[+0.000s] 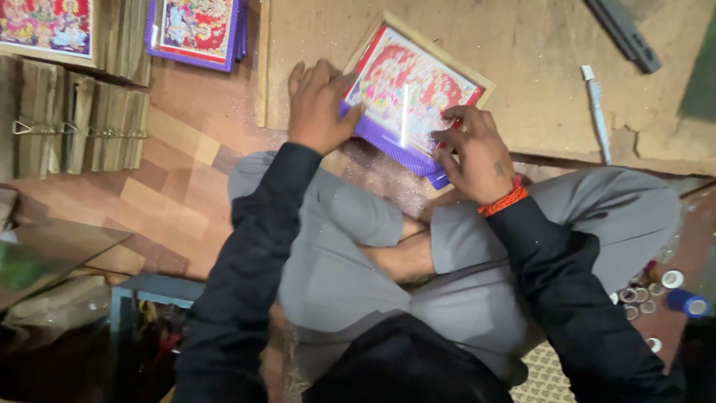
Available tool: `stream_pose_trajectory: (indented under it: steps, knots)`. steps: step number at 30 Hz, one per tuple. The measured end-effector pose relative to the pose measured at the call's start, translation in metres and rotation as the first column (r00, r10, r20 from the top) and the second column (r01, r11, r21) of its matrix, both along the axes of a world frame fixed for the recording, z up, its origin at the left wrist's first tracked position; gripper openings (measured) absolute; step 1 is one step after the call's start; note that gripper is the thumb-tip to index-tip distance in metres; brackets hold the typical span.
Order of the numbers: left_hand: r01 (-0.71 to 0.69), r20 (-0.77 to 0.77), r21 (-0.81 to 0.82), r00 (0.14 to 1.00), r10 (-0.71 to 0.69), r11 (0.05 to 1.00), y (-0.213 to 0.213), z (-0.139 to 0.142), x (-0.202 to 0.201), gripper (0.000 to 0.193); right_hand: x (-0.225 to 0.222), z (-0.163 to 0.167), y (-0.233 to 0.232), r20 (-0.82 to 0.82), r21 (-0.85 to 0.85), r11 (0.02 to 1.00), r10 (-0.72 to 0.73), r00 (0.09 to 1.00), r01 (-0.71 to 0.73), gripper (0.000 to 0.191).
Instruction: The person sits cross-legged on the floor and wraps purple patterned tape around the edges of small framed religious pictures, pressing and smoothing the tape along each side. They finish one frame, set it on a stack, and begin taping another frame.
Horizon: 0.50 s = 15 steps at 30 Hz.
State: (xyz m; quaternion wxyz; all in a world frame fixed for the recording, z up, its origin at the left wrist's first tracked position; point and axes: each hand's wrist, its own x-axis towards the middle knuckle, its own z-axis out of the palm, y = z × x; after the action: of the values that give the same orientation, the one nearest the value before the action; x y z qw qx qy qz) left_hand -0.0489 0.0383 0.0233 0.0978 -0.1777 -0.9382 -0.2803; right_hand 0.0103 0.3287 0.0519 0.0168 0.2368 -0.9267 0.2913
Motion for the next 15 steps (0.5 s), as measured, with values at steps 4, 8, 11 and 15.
stream_pose_trajectory:
  steps: [4,8,11,15]
  knots:
    - [0.014,0.149,0.043,0.989,-0.020,0.999,-0.009,0.013,0.038,0.049,0.001,0.000,0.005,-0.015,0.065,0.998,0.020,1.000,-0.019,0.030]
    - [-0.009,0.208,0.133,0.978,-0.019,0.991,-0.012,0.015,0.056,0.052,0.001,0.003,0.005,0.017,0.111,0.993,0.039,0.999,-0.041,0.034]
    - [0.062,0.105,0.099,0.992,-0.072,0.993,-0.015,0.013,0.055,0.053,0.000,0.006,0.006,0.016,0.121,0.990,0.072,0.997,-0.073,0.039]
    - [0.149,0.081,-0.005,0.986,-0.148,0.989,-0.019,0.009,0.048,0.054,0.000,0.006,0.006,-0.035,0.159,0.980,0.125,0.992,-0.118,0.041]
